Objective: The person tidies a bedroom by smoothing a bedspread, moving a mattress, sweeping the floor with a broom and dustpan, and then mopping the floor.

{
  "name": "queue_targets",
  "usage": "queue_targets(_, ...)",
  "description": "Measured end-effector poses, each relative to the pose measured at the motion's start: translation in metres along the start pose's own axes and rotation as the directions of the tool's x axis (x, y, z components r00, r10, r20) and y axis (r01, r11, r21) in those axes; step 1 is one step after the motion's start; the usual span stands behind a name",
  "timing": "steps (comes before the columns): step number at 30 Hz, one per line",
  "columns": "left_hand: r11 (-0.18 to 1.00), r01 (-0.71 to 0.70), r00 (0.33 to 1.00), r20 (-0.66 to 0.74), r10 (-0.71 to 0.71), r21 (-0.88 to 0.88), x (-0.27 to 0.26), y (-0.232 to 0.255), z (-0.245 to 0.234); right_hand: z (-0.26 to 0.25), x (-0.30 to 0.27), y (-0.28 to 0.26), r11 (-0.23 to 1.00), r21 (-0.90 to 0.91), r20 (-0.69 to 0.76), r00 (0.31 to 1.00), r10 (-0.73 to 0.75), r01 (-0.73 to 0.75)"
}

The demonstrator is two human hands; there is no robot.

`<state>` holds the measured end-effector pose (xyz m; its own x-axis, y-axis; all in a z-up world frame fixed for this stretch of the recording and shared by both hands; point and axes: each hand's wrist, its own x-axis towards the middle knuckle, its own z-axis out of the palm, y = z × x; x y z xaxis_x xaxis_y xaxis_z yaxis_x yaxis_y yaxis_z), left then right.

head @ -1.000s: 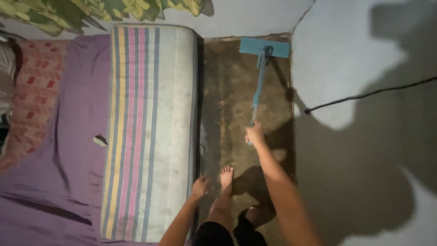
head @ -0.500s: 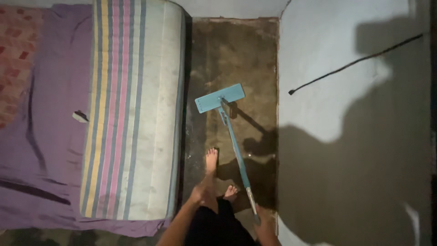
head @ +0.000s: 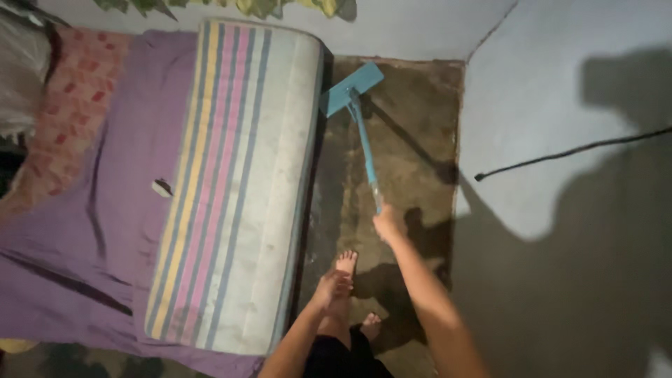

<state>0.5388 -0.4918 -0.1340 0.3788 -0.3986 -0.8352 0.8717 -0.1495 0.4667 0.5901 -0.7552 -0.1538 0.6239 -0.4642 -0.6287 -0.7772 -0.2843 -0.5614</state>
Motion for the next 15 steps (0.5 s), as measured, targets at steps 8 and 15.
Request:
queue_targets(8,0.988,-0.084,0.992,-0.101,0.071,-0.127,0.009,0.027,-0.031,-0.033,-0.041,0.038,0.989,0.044,0.040,0.989,0.141,-0.143)
queue_targets(15,0.992,0.109,0.983,-0.140,-0.116,-0.059,-0.028,-0.044,-0.024,-0.025,-0.275,0.210,0.910,0.414,0.238,0.964,-0.114,0.005)
